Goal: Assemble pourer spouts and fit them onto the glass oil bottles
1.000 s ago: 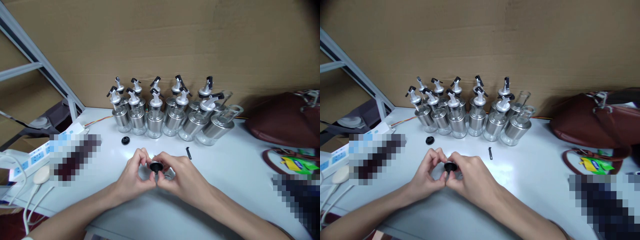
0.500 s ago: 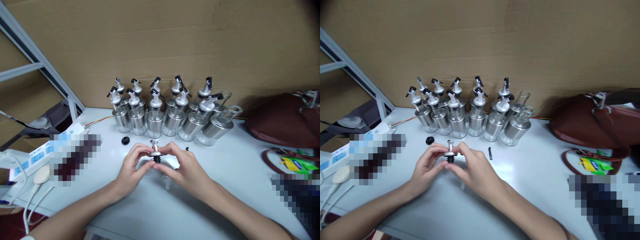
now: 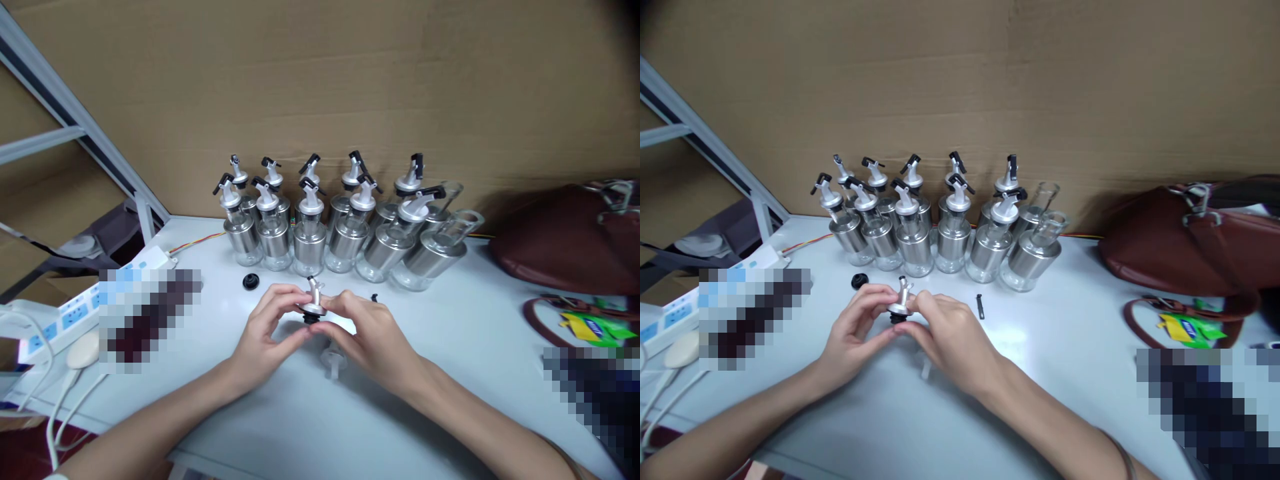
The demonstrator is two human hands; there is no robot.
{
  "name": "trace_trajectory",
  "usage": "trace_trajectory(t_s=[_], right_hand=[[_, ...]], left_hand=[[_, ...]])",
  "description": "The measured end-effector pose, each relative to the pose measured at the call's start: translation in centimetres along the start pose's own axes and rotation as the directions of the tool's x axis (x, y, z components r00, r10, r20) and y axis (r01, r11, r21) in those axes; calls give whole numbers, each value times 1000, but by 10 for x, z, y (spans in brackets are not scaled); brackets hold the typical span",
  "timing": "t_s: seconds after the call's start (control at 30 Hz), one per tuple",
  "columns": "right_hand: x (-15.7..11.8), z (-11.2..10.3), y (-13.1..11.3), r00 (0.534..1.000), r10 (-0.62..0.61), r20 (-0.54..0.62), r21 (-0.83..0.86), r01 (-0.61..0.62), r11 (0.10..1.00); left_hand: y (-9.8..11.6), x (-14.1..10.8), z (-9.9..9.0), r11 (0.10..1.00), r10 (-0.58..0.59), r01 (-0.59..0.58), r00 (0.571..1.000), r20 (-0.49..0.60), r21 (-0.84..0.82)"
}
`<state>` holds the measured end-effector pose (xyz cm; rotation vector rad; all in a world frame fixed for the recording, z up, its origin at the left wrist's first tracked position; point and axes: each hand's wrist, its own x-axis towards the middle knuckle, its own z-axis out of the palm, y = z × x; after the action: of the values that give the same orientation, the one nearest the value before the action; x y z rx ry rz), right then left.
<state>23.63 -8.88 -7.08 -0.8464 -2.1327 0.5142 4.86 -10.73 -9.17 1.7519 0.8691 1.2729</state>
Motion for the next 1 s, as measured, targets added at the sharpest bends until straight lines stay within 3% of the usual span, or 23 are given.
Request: trace_trajectory(t_s=[0.27, 0.43, 0.53, 0.6, 0.63, 0.67, 0.7, 0.83, 1.0], right_hand=[[1, 0, 2, 997, 21, 71, 94, -28, 995], [3, -1, -3, 978, 180, 105, 282, -202, 938], [8, -5, -3, 956, 293, 32, 320, -287, 903], [12, -14, 3, 925, 379, -11, 110, -376, 920], [14, -20, 8, 904, 427, -12, -80, -427, 901], [16, -27, 14, 878, 477, 48, -324, -438, 838], [17, -34, 21, 860, 506, 67, -405, -440, 801], [12, -47, 46, 802, 591, 84, -538, -463, 705], [3, -38, 60, 772, 623, 125, -561, -463, 686]], left_hand=[[-4, 0, -2, 998, 13, -9, 998, -63, 58], [-5, 2, -2, 997, 4, 3, 996, -89, 79], [-5, 3, -2, 998, -11, 16, 996, -90, 62], [-5, 3, -2, 998, -26, 31, 995, -96, 51], [-5, 3, -2, 998, -38, 42, 994, -101, 41], [-5, 3, -1, 998, -48, 52, 993, -106, 28], [-5, 3, 0, 998, -59, 60, 992, -111, 11], [-3, 3, -1, 998, -51, 54, 993, -102, 25], [-4, 2, -4, 983, 36, -30, 999, -29, 183]])
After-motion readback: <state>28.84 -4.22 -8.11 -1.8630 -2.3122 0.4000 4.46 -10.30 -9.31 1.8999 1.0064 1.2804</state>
